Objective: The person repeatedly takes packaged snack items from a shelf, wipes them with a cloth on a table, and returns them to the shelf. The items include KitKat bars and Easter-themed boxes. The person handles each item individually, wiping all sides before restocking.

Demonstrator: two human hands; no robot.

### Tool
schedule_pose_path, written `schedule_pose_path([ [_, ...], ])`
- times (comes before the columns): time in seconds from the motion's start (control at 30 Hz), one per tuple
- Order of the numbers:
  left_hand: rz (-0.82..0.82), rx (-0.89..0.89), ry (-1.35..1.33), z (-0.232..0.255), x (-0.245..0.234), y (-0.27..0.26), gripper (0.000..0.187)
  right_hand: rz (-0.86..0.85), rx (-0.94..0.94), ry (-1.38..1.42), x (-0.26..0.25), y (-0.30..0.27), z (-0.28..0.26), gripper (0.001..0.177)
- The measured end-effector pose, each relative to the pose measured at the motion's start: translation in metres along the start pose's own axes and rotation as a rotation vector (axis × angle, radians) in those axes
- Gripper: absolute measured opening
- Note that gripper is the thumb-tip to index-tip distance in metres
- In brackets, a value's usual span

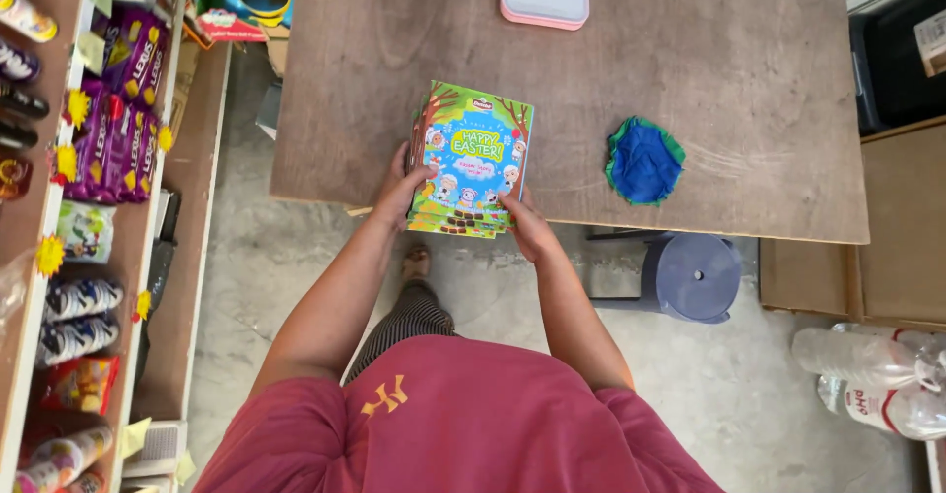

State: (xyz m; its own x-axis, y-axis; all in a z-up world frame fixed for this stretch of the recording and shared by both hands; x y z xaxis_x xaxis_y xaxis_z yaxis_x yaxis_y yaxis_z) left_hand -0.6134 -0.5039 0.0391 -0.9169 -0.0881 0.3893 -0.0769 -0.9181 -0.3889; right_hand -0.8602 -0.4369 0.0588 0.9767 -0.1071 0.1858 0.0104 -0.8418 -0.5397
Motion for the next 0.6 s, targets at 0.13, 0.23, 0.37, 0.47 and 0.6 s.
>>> schedule_pose_path([
  [0.13,-0.061,-0.049,-0.01,0.007,0.006,0.052,0.102,-0.039,-0.23,-0.007,0.01,0.037,-0.023,0.076],
  [0.23,-0.057,-0.098,0.016,0.013,0.007,0.097,0.098,0.035,-0.181,-0.03,0.013,0.066,-0.038,0.075],
  [0.37,-0.129,0.161,0.47,0.034,0.009,0.142,0.089,0.136,-0.057,-0.032,0.016,0.096,-0.063,0.078],
  [0.47,-0.158,0.322,0.834,0.06,0.032,0.138,0.086,0.155,-0.104,0.093,0.01,0.105,-0.064,0.077],
  [0.6,-0.13,0.35,1.209,0.103,0.091,0.11,0.083,0.174,-0.254,0.313,-0.019,0.115,-0.057,0.073],
])
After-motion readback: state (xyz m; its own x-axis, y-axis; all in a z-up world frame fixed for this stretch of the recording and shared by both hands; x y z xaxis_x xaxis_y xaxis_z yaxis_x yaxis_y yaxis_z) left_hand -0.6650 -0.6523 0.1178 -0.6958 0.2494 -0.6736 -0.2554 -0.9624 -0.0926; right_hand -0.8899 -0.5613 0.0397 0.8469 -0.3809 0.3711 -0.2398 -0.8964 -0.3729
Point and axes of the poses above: each hand's wrist, its own y-axis towards the middle knuckle, its own x-axis out of the palm, z = x × y, the point moved 5 cm from there along y, towards the middle knuckle, and after that the axes turned 3 degrees about z, right-handed, at the moved point
